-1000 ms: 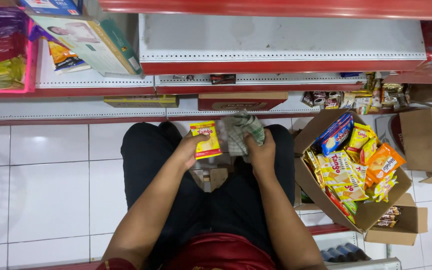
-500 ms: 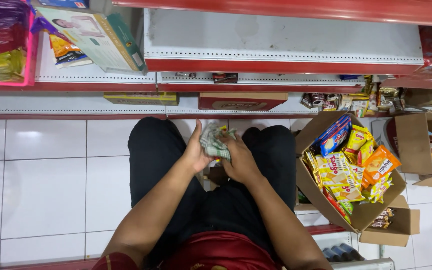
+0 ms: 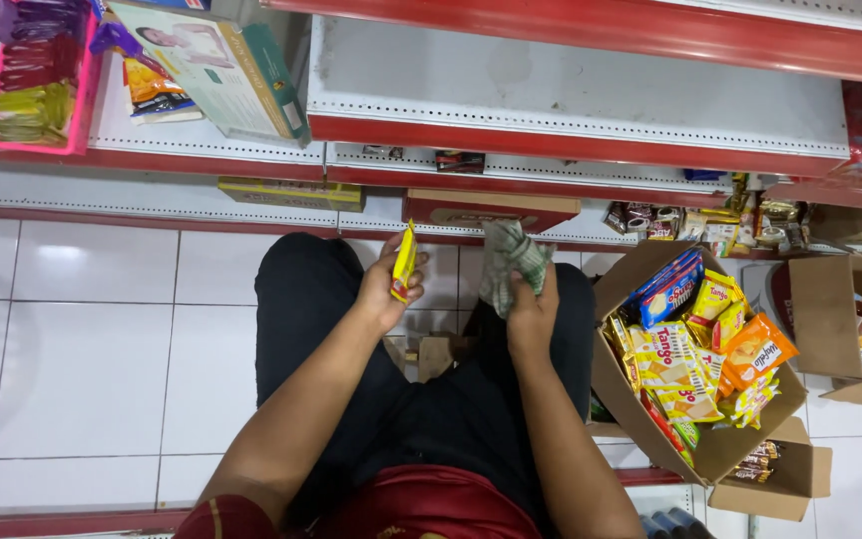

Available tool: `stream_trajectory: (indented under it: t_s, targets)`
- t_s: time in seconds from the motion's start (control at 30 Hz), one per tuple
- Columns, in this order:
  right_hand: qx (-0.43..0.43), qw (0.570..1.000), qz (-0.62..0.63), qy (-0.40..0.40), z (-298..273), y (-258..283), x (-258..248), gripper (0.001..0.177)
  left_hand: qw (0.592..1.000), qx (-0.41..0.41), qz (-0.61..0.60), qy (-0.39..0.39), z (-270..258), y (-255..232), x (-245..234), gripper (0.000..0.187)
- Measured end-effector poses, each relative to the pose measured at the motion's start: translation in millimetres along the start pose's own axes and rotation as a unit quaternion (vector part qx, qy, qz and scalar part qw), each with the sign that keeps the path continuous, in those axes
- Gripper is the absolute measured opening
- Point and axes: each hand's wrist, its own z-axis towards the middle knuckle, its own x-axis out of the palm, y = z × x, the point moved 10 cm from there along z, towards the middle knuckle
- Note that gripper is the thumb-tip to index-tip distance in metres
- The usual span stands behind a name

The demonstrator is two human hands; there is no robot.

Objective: Cleaning shelves and organizing snack packages in a grocery store.

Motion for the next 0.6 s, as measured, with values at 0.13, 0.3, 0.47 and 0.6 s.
stream_trajectory:
  t_s: [0.13,0.3,0.47,0.6]
  targets:
    - [-0.187,0.972,-0.090,0.113,-3.8,27.0,57.5,0.045,0.924,-0.107,-0.227,0.288,-39.9,-0.9,133.9,0.060]
    - [-0.226,0.895,-0.338,0.183,-32.5,28.4,122.3,0.065,0.994,-0.107,-0.011,-0.002,-37.9,5.6,116.7,0.085]
    - [-0.215,0.922,-0.230,0.227,-46.2,23.5,122.7,0.056,0.998,-0.051,-0.043,-0.021,-38.6,-10.3,105.6,0.086]
    - [-0.130,0.927,-0.196,0.291,-41.2,10.4,106.3,0.046,0.987,-0.109,-0.080,-0.085,-43.3,-6.4,99.1,0.085]
